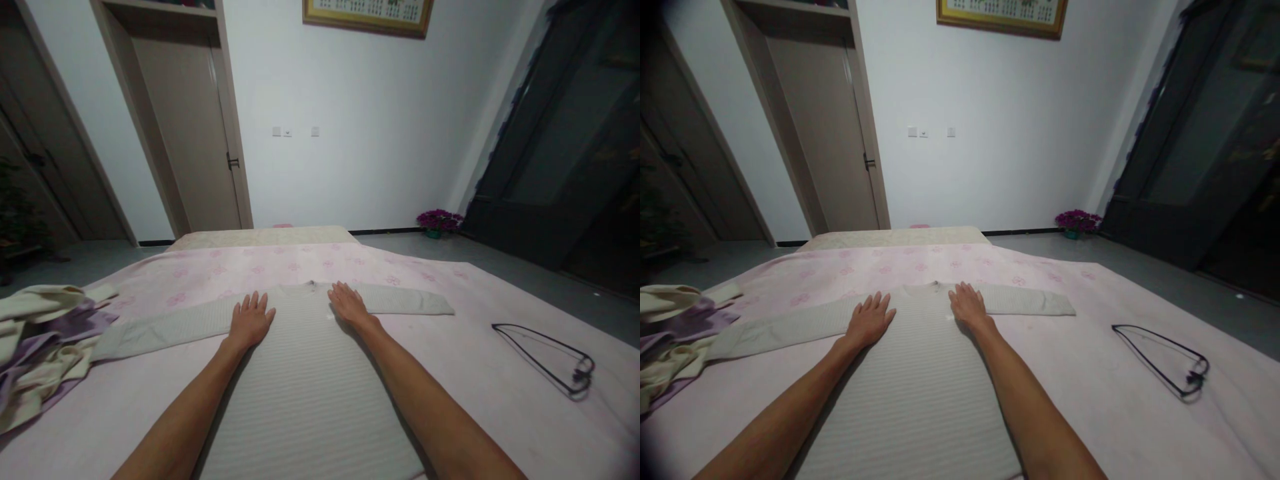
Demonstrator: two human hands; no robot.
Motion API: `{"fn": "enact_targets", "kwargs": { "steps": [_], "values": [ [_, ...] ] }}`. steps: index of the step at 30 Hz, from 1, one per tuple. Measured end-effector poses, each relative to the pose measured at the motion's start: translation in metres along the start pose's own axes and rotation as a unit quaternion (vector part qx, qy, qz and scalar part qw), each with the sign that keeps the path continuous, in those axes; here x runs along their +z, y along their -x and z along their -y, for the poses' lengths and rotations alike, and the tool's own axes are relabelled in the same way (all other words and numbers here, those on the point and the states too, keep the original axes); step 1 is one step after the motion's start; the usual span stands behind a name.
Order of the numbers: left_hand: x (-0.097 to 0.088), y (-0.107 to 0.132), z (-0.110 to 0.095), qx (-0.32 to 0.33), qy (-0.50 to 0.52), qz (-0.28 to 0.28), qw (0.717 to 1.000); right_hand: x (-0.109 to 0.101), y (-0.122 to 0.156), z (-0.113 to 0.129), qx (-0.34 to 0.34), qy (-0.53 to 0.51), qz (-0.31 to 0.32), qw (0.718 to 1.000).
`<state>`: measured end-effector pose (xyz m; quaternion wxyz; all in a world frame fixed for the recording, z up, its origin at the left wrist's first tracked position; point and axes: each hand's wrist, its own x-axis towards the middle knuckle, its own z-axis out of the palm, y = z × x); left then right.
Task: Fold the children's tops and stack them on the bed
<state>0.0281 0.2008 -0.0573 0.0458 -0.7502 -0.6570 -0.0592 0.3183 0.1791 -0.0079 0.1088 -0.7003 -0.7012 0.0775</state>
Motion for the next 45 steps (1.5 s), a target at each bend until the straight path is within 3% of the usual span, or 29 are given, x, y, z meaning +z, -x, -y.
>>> {"fn": "enact_targets", "kwargs": {
  "steps": [7, 16, 20, 23, 26, 28, 32, 37, 41, 45],
  "values": [
    [0.000, 0.001, 0.001, 0.006, -0.001, -0.004, 1.000, 0.003, -0.017, -0.083, 0.038, 0.055, 0.038, 0.997],
    [-0.003, 0.002, -0.001, 0.003, -0.005, -0.006, 1.000, -0.017, 0.013, -0.184, 0.158, 0.117, -0.017, 0.980],
    [-0.004, 0.003, -0.001, 0.000, -0.002, 0.000, 1.000, -0.027, 0.026, -0.214, 0.194, 0.129, -0.025, 0.972],
    [-0.005, 0.002, -0.001, -0.002, -0.002, 0.001, 1.000, -0.035, 0.028, -0.220, 0.210, 0.132, -0.022, 0.969],
    [-0.003, 0.001, -0.001, -0.002, 0.001, 0.000, 1.000, -0.041, 0.022, -0.207, 0.214, 0.133, -0.017, 0.968],
    [-0.002, 0.001, -0.001, -0.004, 0.002, -0.001, 1.000, -0.040, 0.015, -0.186, 0.190, 0.133, -0.018, 0.973],
    [-0.002, 0.001, -0.001, -0.006, 0.001, -0.001, 1.000, -0.022, 0.004, -0.115, 0.041, 0.123, -0.011, 0.991],
    [-0.004, 0.002, -0.002, -0.001, 0.002, -0.003, 1.000, 0.009, -0.007, -0.015, -0.152, 0.067, 0.001, 0.986],
    [-0.004, 0.002, -0.002, -0.002, 0.000, 0.000, 1.000, 0.027, -0.024, 0.025, -0.164, 0.043, 0.039, 0.985],
    [-0.005, 0.002, -0.003, 0.000, -0.001, -0.006, 1.000, 0.037, -0.046, 0.029, -0.131, 0.043, 0.055, 0.989]
  ]
}}
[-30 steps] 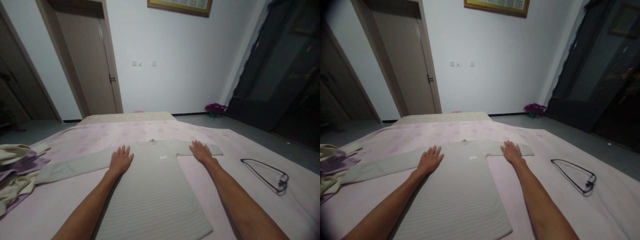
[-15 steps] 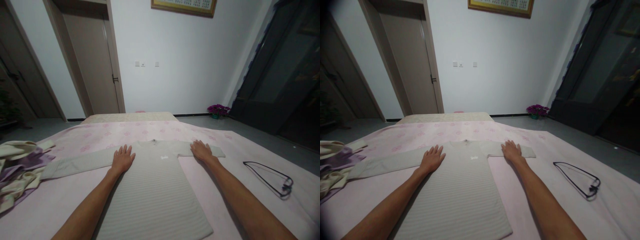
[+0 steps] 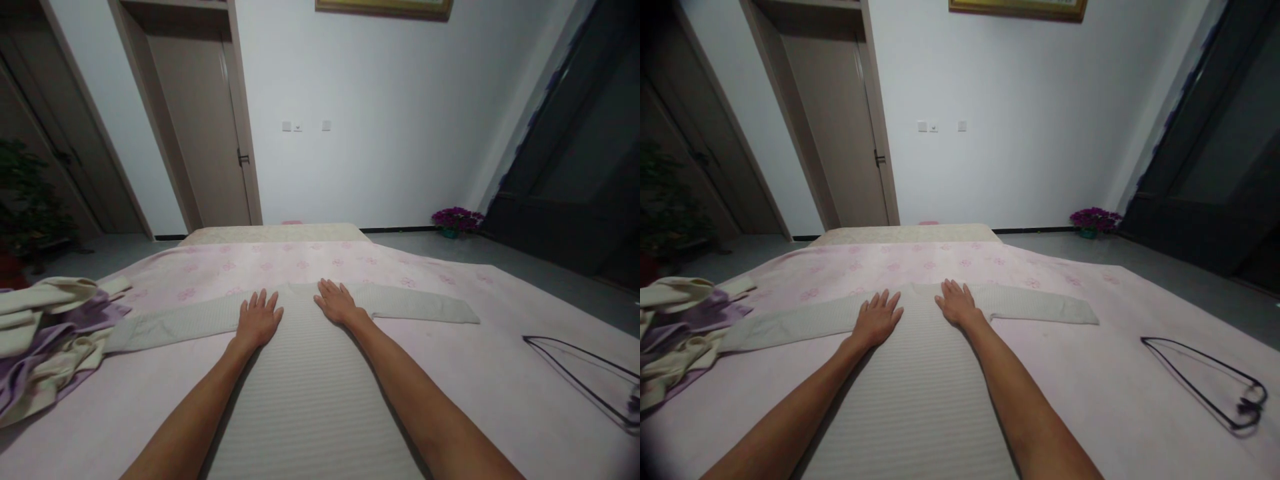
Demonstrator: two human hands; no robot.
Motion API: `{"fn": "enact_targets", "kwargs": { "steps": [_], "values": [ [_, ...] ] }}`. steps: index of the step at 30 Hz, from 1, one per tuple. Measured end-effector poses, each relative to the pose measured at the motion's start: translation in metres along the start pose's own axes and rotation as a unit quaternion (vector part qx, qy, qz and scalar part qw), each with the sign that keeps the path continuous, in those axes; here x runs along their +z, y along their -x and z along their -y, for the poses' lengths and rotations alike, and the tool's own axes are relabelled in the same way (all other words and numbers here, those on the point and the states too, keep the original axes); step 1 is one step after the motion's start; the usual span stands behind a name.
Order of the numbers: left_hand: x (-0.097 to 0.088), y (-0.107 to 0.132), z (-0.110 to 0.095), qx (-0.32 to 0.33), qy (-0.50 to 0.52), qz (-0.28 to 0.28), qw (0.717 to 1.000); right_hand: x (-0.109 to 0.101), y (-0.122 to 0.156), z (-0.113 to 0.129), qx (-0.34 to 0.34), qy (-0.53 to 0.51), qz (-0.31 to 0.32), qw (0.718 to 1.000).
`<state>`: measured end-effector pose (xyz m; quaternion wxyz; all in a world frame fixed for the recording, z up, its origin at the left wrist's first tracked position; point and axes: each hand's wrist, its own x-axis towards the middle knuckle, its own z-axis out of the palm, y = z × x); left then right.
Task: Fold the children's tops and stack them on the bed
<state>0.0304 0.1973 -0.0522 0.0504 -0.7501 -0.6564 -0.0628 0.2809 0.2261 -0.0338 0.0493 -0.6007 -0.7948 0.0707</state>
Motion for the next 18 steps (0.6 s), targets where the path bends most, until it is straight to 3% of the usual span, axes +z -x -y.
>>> {"fn": "enact_targets", "kwargs": {
  "steps": [8, 18],
  "values": [
    [0.000, 0.000, 0.001, 0.000, 0.012, -0.001, 1.000, -0.007, -0.016, -0.008, 0.042, -0.018, 0.018, 0.999],
    [-0.001, 0.001, 0.002, -0.001, 0.024, -0.001, 1.000, -0.006, 0.010, -0.036, 0.110, 0.018, -0.013, 0.994]
  ]
}}
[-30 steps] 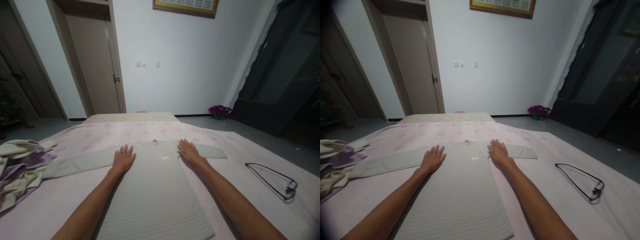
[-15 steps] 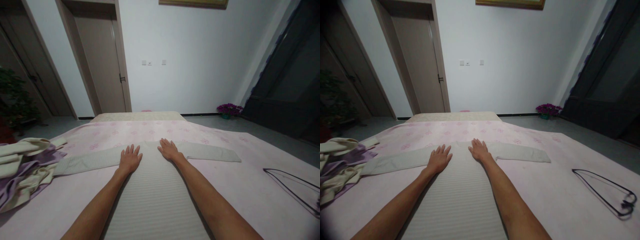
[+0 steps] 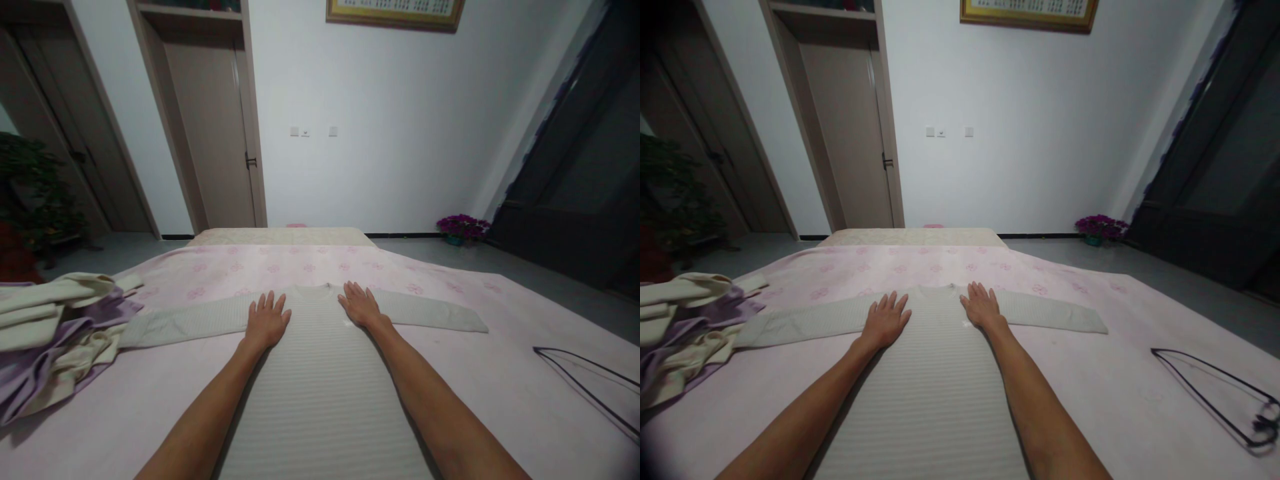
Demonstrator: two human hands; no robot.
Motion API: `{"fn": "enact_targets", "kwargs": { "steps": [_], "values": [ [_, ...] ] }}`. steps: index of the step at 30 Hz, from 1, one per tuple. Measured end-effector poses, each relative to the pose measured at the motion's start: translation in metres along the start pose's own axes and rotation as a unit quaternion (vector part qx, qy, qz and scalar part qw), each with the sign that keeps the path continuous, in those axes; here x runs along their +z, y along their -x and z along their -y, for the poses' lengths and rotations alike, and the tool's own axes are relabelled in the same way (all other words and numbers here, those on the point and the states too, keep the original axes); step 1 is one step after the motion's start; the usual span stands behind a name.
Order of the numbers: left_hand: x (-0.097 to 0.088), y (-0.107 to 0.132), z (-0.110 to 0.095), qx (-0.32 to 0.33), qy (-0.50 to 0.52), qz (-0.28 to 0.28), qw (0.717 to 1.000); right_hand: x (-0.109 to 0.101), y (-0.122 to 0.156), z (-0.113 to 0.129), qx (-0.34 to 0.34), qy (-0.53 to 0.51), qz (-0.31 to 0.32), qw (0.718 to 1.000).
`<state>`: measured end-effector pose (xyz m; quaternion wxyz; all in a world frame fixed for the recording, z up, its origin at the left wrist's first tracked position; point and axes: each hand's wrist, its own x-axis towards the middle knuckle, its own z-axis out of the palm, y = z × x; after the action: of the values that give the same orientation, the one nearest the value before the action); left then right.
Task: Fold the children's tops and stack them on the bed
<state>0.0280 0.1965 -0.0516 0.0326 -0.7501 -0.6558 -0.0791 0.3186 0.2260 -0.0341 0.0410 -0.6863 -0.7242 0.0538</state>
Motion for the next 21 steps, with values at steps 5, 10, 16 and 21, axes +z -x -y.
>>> {"fn": "enact_targets", "kwargs": {
  "steps": [5, 10, 16, 21],
  "values": [
    [0.001, 0.000, 0.001, 0.003, 0.009, -0.002, 1.000, -0.007, 0.003, -0.003, 0.056, 0.016, -0.010, 0.998],
    [0.001, 0.001, 0.000, -0.004, 0.029, -0.013, 0.999, -0.004, 0.040, 0.025, 0.035, 0.022, -0.036, 0.999],
    [-0.004, 0.004, 0.003, 0.006, 0.065, -0.028, 0.998, 0.002, 0.112, 0.053, -0.013, -0.014, 0.030, 0.999],
    [-0.007, 0.006, 0.009, 0.001, 0.092, -0.027, 0.995, 0.008, 0.147, 0.059, -0.074, -0.004, -0.006, 0.997]
  ]
}}
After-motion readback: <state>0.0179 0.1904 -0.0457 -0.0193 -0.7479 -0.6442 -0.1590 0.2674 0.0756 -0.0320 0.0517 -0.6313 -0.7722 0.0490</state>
